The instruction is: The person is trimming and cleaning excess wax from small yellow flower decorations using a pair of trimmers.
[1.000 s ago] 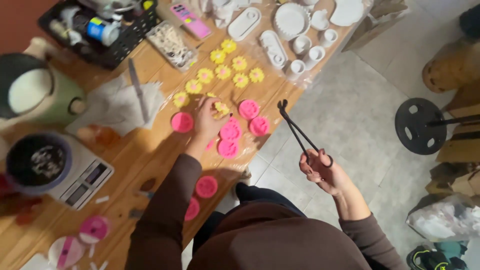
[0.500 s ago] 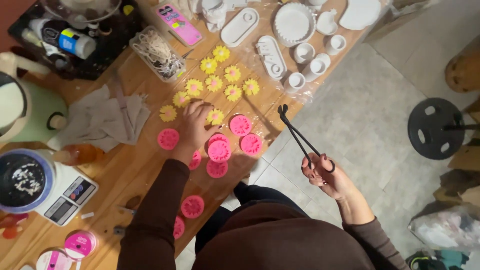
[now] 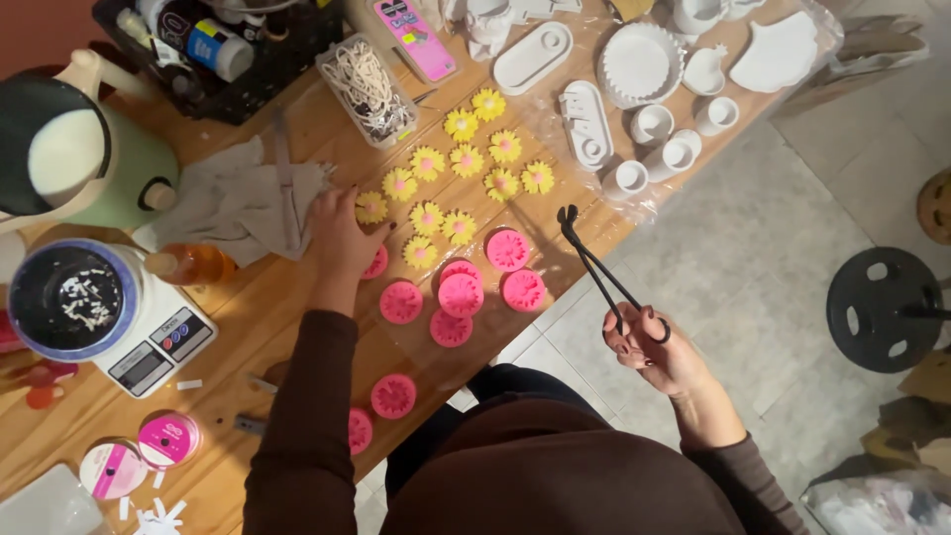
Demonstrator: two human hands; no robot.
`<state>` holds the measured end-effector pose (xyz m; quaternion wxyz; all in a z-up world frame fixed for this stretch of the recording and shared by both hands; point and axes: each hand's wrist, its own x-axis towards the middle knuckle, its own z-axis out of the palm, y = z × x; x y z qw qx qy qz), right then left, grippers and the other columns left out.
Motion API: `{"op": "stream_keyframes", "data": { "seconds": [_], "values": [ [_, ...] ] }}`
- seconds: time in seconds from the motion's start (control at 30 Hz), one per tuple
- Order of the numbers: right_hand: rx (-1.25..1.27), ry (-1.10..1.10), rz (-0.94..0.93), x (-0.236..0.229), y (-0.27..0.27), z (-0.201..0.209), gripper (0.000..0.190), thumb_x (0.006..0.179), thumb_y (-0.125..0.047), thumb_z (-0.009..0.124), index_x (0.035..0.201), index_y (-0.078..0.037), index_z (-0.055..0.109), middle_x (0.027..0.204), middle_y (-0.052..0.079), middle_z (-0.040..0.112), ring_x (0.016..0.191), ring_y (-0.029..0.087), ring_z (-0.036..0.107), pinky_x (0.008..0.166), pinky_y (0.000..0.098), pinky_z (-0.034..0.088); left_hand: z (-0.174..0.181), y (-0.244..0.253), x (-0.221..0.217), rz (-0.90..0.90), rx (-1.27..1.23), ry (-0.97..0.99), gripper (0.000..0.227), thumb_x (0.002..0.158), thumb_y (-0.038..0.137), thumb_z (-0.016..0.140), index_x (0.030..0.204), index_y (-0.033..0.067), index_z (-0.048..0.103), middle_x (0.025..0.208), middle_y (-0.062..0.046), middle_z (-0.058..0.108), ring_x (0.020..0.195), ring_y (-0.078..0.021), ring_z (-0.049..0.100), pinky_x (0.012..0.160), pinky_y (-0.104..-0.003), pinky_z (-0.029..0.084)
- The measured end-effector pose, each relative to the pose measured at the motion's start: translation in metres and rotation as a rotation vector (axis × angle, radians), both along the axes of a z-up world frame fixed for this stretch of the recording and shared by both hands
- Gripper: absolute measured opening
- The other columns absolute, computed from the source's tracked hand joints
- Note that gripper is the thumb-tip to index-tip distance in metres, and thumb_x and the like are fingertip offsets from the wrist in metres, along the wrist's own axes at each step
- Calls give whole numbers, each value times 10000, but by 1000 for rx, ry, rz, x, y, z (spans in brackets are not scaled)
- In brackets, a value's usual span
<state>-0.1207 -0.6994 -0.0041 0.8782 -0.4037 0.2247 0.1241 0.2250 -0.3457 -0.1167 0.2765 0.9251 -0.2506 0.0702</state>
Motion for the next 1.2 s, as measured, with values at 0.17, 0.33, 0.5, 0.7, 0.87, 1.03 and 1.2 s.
{"op": "stream_keyframes", "data": {
  "seconds": [0.17, 0.33, 0.5, 0.7, 0.87, 1.03, 1.2],
  "values": [
    [14, -27, 6, -9, 10, 1, 673, 891, -597, 709, 1086, 39, 603, 782, 29, 496, 625, 71, 363, 488, 213, 277, -6, -3, 6, 38, 56, 34, 529, 694, 303, 926, 1133, 108, 704, 1183, -107, 641, 1193, -348, 552, 1036, -503, 442],
    [-281, -75, -13, 5, 44, -6, 430, 904, -368, 732, 1046, 20, 614, 786, 43, 548, 609, 74, 451, 500, 218, 328, 18, 4, -17, 25, -251, 135, 570, 722, 246, 932, 1202, 75, 676, 1175, -131, 685, 1104, -340, 640, 947, -446, 530],
    [-578, -362, -73, 85, 128, -3, 223, 951, 82, 691, 915, -37, 505, 879, 33, 583, 768, 124, 641, 670, 275, 540, 94, 35, -84, -242, -746, 493, 631, 806, 133, 848, 1376, 48, 591, 1311, -147, 680, 1192, -254, 664, 1026, -340, 545],
    [-378, -499, 34, 140, 253, 19, 180, 892, 79, 716, 896, -19, 565, 920, 16, 608, 839, 149, 708, 733, 282, 592, 200, 123, -154, -310, -589, 377, 690, 749, 97, 861, 1371, 18, 575, 1324, -129, 692, 1213, -189, 682, 1016, -318, 543],
    [-328, -233, 155, 124, 350, 27, 175, 846, 13, 772, 878, -54, 613, 779, 46, 704, 732, 158, 724, 682, 288, 601, 207, 218, -187, -349, -1059, 730, 759, 793, 7, 806, 1463, -9, 449, 1441, -147, 602, 1239, -209, 629, 1037, -334, 541],
    [-39, -200, 95, 122, 441, 40, 207, 869, -1, 793, 906, -83, 606, 850, 27, 698, 733, 113, 661, 629, 245, 505, 165, 281, -206, -427, -1465, 725, 681, 901, -13, 781, 1496, -41, 453, 1520, -169, 555, 1367, -246, 568, 1119, -389, 512],
    [-80, -223, 106, 131, 483, 55, 160, 860, -68, 755, 882, -83, 598, 1060, -8, 765, 789, 95, 673, 650, 247, 522, 154, 325, -200, -385, -1554, 739, 679, 934, 14, 764, 1532, -24, 445, 1443, -161, 594, 1327, -255, 599, 1109, -408, 528]
  ]
}}
